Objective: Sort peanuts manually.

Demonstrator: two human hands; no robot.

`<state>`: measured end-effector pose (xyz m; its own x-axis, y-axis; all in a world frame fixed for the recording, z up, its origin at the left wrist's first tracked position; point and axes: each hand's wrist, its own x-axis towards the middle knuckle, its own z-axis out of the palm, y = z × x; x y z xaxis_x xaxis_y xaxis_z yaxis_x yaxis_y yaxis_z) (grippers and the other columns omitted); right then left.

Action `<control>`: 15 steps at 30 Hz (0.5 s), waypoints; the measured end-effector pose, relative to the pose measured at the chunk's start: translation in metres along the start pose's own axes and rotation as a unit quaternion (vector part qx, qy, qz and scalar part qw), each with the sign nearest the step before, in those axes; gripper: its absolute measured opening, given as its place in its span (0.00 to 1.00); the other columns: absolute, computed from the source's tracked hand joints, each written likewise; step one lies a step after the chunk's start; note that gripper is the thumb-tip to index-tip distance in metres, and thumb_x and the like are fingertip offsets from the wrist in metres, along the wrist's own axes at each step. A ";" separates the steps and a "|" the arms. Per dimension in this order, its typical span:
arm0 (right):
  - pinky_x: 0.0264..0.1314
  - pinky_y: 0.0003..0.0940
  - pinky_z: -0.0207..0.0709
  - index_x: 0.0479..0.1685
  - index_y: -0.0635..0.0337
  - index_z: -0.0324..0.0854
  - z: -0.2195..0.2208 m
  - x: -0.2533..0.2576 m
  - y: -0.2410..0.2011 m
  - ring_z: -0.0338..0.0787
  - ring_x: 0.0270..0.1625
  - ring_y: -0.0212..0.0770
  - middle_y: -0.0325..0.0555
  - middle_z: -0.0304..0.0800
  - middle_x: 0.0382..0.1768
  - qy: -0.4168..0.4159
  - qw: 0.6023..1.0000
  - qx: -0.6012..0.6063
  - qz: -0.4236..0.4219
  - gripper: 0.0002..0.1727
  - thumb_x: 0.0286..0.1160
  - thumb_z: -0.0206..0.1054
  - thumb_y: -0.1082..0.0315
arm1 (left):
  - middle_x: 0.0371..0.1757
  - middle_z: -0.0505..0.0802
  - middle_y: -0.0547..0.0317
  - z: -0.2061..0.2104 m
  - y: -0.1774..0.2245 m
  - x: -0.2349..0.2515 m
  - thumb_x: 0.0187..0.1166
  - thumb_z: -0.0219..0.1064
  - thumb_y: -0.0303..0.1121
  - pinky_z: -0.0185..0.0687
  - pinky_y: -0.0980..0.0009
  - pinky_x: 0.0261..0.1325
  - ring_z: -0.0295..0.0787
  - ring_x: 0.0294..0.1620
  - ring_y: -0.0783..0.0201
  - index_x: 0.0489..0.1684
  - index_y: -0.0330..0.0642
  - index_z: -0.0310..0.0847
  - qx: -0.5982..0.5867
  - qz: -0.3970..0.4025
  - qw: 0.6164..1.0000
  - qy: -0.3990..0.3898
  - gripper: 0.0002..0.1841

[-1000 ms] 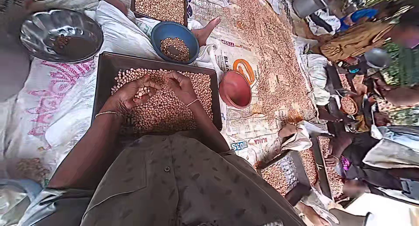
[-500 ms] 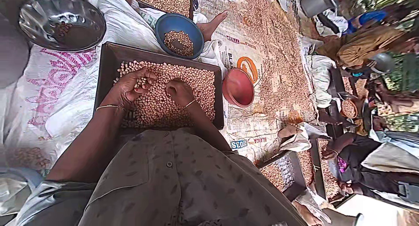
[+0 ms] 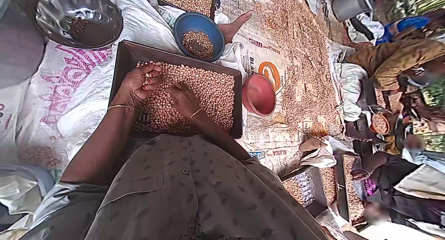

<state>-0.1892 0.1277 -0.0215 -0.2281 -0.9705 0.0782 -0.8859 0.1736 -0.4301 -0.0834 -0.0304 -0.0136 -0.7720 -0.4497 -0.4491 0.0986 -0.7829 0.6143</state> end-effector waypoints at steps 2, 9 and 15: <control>0.73 0.50 0.78 0.66 0.62 0.86 0.002 0.011 -0.009 0.79 0.77 0.62 0.62 0.84 0.71 -0.066 0.995 -0.067 0.039 0.17 0.84 0.59 0.73 | 0.17 0.70 0.77 -0.001 -0.002 0.000 0.95 0.41 0.39 0.51 0.90 0.10 0.57 0.08 0.84 0.35 0.52 0.75 0.008 0.004 1.000 -0.001 0.18; 0.68 0.51 0.82 0.58 0.68 0.89 -0.001 0.012 0.017 0.91 0.63 0.57 0.62 0.91 0.59 0.083 0.989 0.094 0.075 0.14 0.79 0.62 0.77 | 0.15 0.68 0.77 0.004 -0.001 -0.002 0.94 0.43 0.37 0.50 0.90 0.09 0.55 0.07 0.84 0.35 0.51 0.75 0.022 -0.010 1.000 -0.007 0.16; 0.51 0.40 0.87 0.48 0.67 0.90 -0.020 -0.031 0.023 0.91 0.45 0.46 0.57 0.91 0.47 0.044 0.983 0.177 0.002 0.08 0.78 0.66 0.79 | 0.17 0.70 0.77 0.002 -0.006 -0.001 0.94 0.46 0.35 0.50 0.90 0.09 0.56 0.09 0.84 0.37 0.51 0.76 0.065 0.000 0.998 -0.013 0.15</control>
<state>-0.2100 0.1652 -0.0160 -0.2785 -0.9492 0.1468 -0.6925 0.0925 -0.7154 -0.0850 -0.0248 -0.0153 -0.7878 -0.4378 -0.4332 0.0175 -0.7190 0.6948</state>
